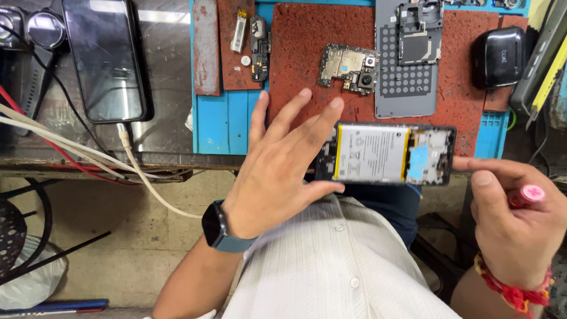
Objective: The person disassembles a mobile phone motherboard to remove small components and then uses a screwdriver to work on the internal frame next to the battery.
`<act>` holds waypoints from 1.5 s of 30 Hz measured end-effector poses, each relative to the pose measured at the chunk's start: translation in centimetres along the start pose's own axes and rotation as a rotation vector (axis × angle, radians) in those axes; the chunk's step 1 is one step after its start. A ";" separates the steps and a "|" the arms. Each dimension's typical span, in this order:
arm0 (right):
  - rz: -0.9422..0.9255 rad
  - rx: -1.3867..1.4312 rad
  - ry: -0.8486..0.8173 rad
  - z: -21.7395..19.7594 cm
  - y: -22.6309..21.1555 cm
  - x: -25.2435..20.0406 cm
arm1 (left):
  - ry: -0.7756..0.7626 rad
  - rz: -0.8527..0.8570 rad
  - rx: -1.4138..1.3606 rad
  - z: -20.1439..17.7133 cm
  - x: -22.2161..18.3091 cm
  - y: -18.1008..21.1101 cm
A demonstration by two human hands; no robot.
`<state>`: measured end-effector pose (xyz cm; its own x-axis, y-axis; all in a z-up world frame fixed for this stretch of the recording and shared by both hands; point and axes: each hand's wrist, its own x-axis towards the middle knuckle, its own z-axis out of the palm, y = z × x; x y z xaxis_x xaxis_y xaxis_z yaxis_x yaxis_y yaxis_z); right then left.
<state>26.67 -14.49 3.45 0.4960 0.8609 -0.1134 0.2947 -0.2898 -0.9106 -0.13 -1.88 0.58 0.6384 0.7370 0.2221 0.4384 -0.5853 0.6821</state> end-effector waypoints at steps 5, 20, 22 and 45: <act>0.024 -0.016 -0.037 0.0 -0.5 -0.5 | -0.012 0.005 -0.027 -0.1 -0.5 0.1; -0.014 0.141 -0.019 0.7 0.2 0.7 | 0.048 -0.038 0.122 0.3 0.8 -0.1; -0.061 0.113 -0.053 0.8 0.4 1.1 | 0.055 -0.044 0.127 0.4 0.9 -0.5; -0.280 0.258 -0.276 2.2 -3.5 2.3 | 0.153 0.073 0.052 0.8 0.0 -1.9</act>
<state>24.99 -10.62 5.50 0.1805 0.9802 0.0816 0.1560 0.0534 -0.9863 -0.51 -1.05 -1.27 0.5677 0.7324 0.3760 0.4289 -0.6530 0.6243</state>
